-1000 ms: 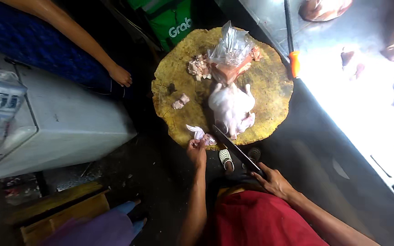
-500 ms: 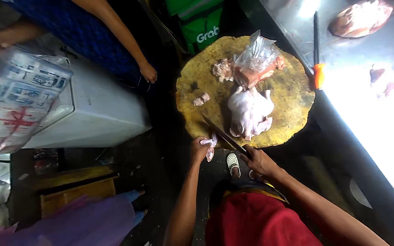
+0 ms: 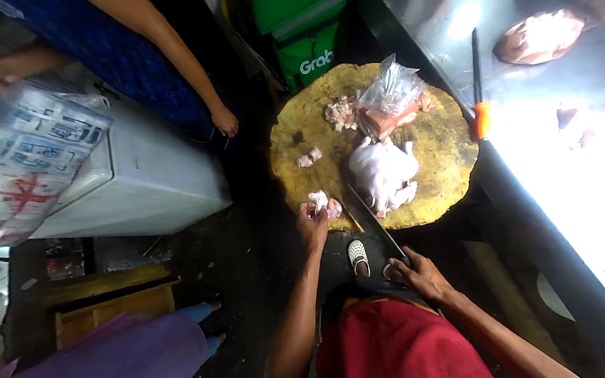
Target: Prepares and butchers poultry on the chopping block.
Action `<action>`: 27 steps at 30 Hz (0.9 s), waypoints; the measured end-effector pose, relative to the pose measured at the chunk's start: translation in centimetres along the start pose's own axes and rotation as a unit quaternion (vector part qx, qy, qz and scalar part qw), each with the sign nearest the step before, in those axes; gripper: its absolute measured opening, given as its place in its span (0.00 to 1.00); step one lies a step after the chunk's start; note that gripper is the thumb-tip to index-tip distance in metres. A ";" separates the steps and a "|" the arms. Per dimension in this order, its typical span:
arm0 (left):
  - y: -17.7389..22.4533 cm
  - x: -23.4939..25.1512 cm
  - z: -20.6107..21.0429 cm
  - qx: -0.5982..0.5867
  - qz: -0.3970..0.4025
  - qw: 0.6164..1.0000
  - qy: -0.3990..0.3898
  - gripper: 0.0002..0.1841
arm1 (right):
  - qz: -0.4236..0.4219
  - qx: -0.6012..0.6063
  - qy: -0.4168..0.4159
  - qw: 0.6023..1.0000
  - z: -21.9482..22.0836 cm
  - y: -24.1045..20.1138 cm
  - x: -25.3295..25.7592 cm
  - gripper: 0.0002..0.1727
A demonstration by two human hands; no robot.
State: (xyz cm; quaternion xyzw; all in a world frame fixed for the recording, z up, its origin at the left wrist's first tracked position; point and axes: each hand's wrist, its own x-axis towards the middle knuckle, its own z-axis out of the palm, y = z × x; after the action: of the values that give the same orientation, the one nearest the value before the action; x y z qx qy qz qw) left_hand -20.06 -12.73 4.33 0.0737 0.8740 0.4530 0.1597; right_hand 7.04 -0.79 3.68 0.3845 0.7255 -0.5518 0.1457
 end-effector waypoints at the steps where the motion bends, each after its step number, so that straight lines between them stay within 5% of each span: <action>1: -0.1 0.3 0.3 -0.006 0.012 1.000 0.006 0.23 | -0.015 -0.019 0.021 1.000 -0.3 -0.2 0.1 0.26; 9: -2.9 -1.7 1.0 0.097 0.070 0.993 0.027 0.21 | -0.227 -0.039 0.122 0.965 -0.8 -6.8 -1.7 0.31; 15: -3.9 -2.6 1.1 0.058 0.095 0.991 0.075 0.20 | -0.485 0.019 0.217 0.847 1.4 -10.8 -2.2 0.28; 17: -3.6 -2.8 0.8 0.073 0.082 0.991 0.073 0.20 | -0.452 -0.024 0.203 0.868 3.1 -8.6 -0.5 0.28; 19: -3.6 -2.8 0.6 0.091 0.056 0.992 0.062 0.21 | -0.257 -0.129 0.089 0.954 4.4 -6.1 1.0 0.30; 21: -3.6 -2.6 0.6 0.085 0.016 0.994 0.067 0.23 | -0.073 -0.177 -0.054 0.980 4.7 -5.2 3.0 0.29; 24: -3.8 -2.0 0.5 0.066 -0.029 0.996 0.059 0.27 | -0.056 -0.164 -0.059 0.983 3.5 -5.0 3.0 0.28; 27: -2.6 -1.2 1.5 0.106 -0.029 0.994 0.015 0.42 | -0.094 -0.114 0.011 0.989 2.0 -4.0 1.2 0.28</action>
State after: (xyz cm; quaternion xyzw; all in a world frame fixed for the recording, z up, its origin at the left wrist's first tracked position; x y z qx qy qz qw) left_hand -18.36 -13.42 1.66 0.0581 0.9212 0.3539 0.1508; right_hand 2.97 -2.47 4.97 0.3018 0.8180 -0.4727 0.1282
